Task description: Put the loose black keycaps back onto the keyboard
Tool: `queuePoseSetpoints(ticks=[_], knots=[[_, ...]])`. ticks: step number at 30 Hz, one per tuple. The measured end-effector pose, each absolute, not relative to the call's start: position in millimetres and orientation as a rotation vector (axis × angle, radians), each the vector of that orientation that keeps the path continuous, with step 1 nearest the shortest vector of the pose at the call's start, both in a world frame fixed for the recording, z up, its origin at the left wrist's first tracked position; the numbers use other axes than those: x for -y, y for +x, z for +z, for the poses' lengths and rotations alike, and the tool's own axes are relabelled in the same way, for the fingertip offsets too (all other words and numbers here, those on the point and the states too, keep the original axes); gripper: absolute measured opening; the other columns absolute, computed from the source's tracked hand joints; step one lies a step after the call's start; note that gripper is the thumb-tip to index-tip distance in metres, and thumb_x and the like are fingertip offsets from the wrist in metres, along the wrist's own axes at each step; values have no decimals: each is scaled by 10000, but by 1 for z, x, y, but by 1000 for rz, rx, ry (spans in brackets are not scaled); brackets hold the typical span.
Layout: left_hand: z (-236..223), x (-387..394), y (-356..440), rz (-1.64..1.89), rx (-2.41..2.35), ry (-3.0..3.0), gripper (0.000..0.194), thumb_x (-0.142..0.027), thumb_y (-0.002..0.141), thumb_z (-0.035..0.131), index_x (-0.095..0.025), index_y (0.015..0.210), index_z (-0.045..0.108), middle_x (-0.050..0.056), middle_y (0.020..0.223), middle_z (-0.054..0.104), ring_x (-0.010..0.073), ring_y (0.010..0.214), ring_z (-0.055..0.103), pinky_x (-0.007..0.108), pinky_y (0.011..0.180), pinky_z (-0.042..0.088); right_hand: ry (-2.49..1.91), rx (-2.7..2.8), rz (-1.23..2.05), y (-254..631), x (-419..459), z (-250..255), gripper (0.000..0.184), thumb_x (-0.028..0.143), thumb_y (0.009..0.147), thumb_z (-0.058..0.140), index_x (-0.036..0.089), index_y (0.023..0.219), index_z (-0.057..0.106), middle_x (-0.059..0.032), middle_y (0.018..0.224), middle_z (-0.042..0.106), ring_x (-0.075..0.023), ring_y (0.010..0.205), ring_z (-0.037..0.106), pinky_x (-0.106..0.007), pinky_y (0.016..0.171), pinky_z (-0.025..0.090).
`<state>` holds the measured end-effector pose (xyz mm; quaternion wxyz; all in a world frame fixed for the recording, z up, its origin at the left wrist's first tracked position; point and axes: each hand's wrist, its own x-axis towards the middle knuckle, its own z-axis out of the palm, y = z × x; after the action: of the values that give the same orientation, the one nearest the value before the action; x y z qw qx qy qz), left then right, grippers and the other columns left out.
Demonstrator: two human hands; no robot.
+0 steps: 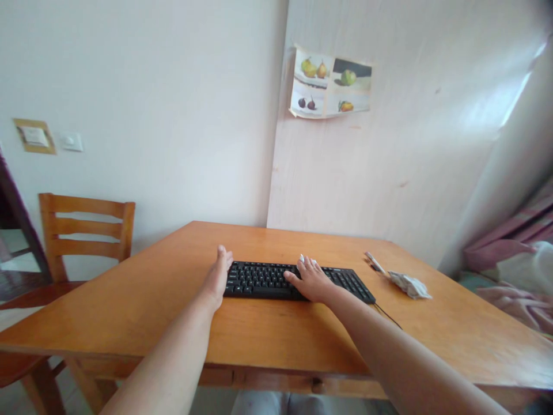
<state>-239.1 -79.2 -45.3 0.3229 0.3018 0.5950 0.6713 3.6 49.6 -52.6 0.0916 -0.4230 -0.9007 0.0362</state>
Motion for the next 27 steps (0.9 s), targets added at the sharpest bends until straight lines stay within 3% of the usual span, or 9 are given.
queuePoseSetpoints(ticks=[15, 27], knots=[[-44, 80, -237, 1852, -1463, 650, 981, -802, 861, 144, -97, 1510, 357, 211, 1541, 374, 268, 1412, 401, 362, 1186, 280, -934, 2816, 244, -93, -11, -40, 1068, 794, 883, 138, -48, 1536, 218, -258, 1603, 140, -336, 1497, 70, -448, 1203, 62], [-41, 80, -240, 1940, -1331, 473, 953, -803, 861, 169, -138, 1532, 296, 214, 1588, 276, 266, 1390, 440, 360, 1118, 386, -620, 2881, 277, -146, 15, -33, 827, 613, 987, 181, -15, 1515, 291, -266, 1586, 213, -321, 1490, 137, -479, 1190, 108]])
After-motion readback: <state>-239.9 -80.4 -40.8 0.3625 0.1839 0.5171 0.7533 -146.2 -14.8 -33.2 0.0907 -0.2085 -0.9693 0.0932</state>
